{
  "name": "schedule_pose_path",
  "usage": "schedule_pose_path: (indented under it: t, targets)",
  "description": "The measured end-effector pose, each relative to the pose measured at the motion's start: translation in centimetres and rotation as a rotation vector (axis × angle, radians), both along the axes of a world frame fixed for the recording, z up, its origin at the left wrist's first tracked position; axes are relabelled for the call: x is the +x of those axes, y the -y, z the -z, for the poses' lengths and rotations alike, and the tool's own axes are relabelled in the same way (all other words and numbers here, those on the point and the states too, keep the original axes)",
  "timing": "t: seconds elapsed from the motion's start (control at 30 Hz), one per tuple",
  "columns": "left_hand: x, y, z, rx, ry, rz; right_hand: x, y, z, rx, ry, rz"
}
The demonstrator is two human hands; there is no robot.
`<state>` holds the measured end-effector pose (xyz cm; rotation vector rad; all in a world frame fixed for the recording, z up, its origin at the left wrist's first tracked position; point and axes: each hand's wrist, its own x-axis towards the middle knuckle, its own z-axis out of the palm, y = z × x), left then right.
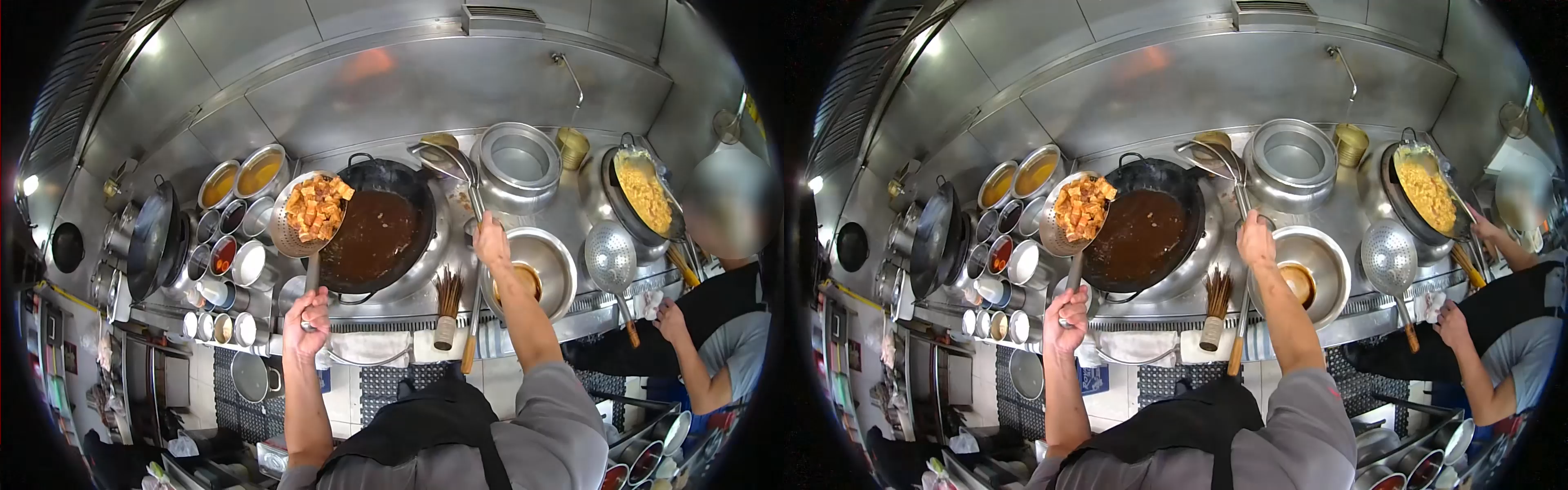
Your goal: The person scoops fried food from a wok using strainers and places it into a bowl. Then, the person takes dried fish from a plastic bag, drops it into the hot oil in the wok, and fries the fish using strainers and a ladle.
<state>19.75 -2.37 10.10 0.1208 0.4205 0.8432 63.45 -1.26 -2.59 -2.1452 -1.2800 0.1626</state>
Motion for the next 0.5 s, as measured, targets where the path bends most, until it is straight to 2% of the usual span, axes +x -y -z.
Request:
schedule_pose_path:
  t: [0.2, 0.3, 0.43, 0.5]
  targets:
    - [-0.6, -0.1, -1.3, 0.067, -0.006, -0.054, -3.9, 0.3, -4.5, 0.203, -0.210, -0.231]
    - [-0.8, 0.1, -2.1, 0.096, 0.001, -0.046, -4.9, -1.3, -5.1, 0.147, -0.243, -0.292]
    - [-1.5, 0.2, -2.9, 0.126, -0.003, -0.040, -6.1, -4.5, -4.2, 0.042, -0.114, -0.315]
    - [-2.0, 0.3, -2.9, 0.137, -0.006, -0.042, -7.3, -4.7, -6.1, -0.276, -0.472, -0.287]
